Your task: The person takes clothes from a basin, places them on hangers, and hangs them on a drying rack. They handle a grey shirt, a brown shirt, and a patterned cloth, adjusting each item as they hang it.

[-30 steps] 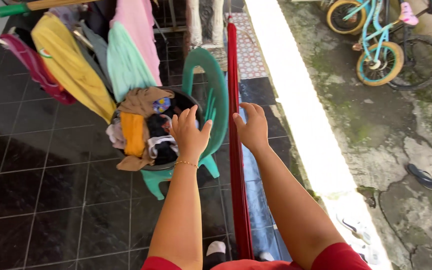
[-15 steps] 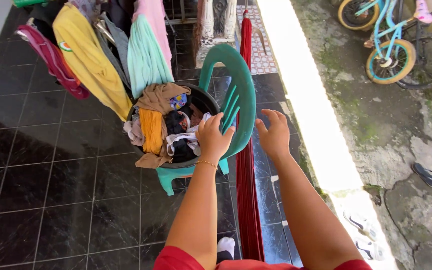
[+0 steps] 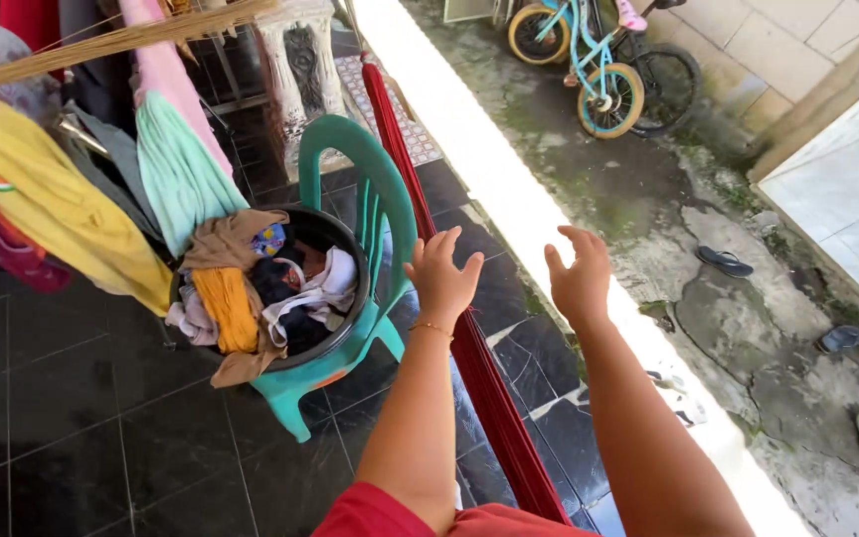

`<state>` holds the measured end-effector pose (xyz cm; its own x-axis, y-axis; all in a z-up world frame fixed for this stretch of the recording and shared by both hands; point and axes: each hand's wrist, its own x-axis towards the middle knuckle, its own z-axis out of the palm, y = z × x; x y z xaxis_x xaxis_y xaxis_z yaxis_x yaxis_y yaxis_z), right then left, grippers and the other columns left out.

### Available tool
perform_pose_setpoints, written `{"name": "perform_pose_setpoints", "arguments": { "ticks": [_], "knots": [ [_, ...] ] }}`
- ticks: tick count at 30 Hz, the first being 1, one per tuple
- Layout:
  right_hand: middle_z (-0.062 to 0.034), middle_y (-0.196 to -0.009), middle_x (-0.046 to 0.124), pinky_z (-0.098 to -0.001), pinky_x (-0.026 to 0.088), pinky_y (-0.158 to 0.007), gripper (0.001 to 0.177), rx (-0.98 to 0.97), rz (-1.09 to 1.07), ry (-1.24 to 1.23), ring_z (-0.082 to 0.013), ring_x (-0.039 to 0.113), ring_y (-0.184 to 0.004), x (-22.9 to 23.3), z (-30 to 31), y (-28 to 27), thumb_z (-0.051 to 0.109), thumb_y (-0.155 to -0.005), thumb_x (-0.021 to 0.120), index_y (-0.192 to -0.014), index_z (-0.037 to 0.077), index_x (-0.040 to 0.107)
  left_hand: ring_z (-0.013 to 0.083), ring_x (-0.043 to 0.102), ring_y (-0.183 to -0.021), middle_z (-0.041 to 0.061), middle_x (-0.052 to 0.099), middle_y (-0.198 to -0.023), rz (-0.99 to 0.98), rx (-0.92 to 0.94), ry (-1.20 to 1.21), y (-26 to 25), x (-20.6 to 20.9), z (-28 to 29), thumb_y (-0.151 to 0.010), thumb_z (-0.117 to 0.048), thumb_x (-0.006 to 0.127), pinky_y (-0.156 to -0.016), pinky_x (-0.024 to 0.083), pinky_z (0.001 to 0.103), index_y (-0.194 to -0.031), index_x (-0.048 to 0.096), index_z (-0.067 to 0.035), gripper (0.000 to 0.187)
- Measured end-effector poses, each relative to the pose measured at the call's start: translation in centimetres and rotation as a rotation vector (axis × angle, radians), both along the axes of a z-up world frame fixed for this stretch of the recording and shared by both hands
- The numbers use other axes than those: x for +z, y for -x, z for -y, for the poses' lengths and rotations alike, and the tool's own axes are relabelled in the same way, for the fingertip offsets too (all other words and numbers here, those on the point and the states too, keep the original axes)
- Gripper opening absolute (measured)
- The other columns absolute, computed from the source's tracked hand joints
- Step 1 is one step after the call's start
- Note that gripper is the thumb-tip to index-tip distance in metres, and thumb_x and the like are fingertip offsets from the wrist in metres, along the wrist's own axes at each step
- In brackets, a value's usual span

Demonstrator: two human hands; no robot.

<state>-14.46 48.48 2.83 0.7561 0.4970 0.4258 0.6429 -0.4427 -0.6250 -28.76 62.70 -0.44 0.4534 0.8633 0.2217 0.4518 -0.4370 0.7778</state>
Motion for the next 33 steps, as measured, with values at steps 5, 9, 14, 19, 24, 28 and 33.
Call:
{"name": "perform_pose_setpoints", "arguments": {
  "ticks": [5,9,14,19,24,28,33],
  "knots": [
    [-0.0166,-0.13,0.059,-0.0504,0.053,-0.098,0.039,0.145,-0.08,0.005,-0.0422,0.063,-0.12,-2.3,1.1,9.6,0.03,-0.096,0.072,-0.131,0.015,0.068,0.0412,0.047,-0.139,-0.001,0.065,-0.136,-0.052,0.136,-0.065,10.6,-2.6,2.2,-0.086,-0.048,0.071,-0.107,0.033,0.074,-0.132,0.067,-0.03,0.05],
    [-0.0143,-0.132,0.06,-0.0516,0.052,-0.1,0.04,0.223,-0.131,0.115,-0.0398,0.063,-0.121,-4.2,1.3,18.0,0.034,-0.093,0.072,-0.131,0.022,0.067,0.0404,0.048,-0.14,0.002,0.068,-0.135,-0.09,0.19,-0.021,19.9,-2.5,3.4,-0.089,-0.045,0.068,-0.11,0.029,0.071,-0.132,0.068,-0.026,0.047],
    [-0.0173,-0.132,0.058,-0.0495,0.052,-0.103,0.039,0.331,-0.168,0.19,-0.0445,0.062,-0.121,-4.8,0.0,26.5,0.032,-0.093,0.072,-0.13,0.019,0.068,0.0314,0.055,-0.135,-0.001,0.074,-0.119,-0.125,0.28,0.104,29.1,-7.0,2.3,-0.09,-0.049,0.065,-0.115,0.024,0.071,-0.119,0.074,-0.029,0.036],
    [-0.0116,-0.133,0.058,-0.0487,0.05,-0.105,0.04,0.37,-0.143,0.203,-0.0391,0.062,-0.124,-4.7,-6.4,31.5,0.035,-0.093,0.073,-0.131,0.024,0.068,0.0328,0.068,-0.109,0.007,0.076,-0.1,0.039,0.392,-0.067,36.8,-8.3,-3.5,-0.089,-0.041,0.072,-0.103,0.044,0.06,-0.109,0.078,-0.022,0.028],
    [-0.0125,-0.131,0.059,-0.0494,0.047,-0.108,0.043,0.287,-0.183,0.278,-0.038,0.061,-0.123,-9.6,-16.5,33.3,0.039,-0.093,0.072,-0.133,0.025,0.066,0.0283,0.067,-0.113,0.003,0.075,-0.103,-0.006,0.396,-0.047,44.2,-8.7,-13.0,-0.089,-0.042,0.07,-0.104,0.043,0.057,-0.109,0.079,-0.022,0.03],
    [-0.0097,-0.123,0.064,-0.0478,0.051,-0.102,0.039,0.209,-0.352,0.331,-0.0368,0.067,-0.114,-10.0,-24.2,37.2,0.041,-0.091,0.07,-0.129,0.031,0.068,0.0328,0.07,-0.1,0.01,0.076,-0.094,0.097,0.319,-0.265,47.7,-7.7,-20.4,-0.084,-0.03,0.077,-0.097,0.051,0.047,-0.1,0.08,-0.015,0.022],
    [-0.0153,-0.12,0.065,-0.0495,0.051,-0.102,0.039,0.179,-0.384,0.204,-0.0365,0.068,-0.111,-9.3,-30.4,39.7,0.035,-0.091,0.068,-0.129,0.026,0.069,0.0317,0.07,-0.102,0.011,0.076,-0.099,0.087,0.218,-0.216,49.5,-7.6,-26.2,-0.083,-0.029,0.078,-0.098,0.051,0.044,-0.106,0.078,-0.012,0.029]
  ]
}}
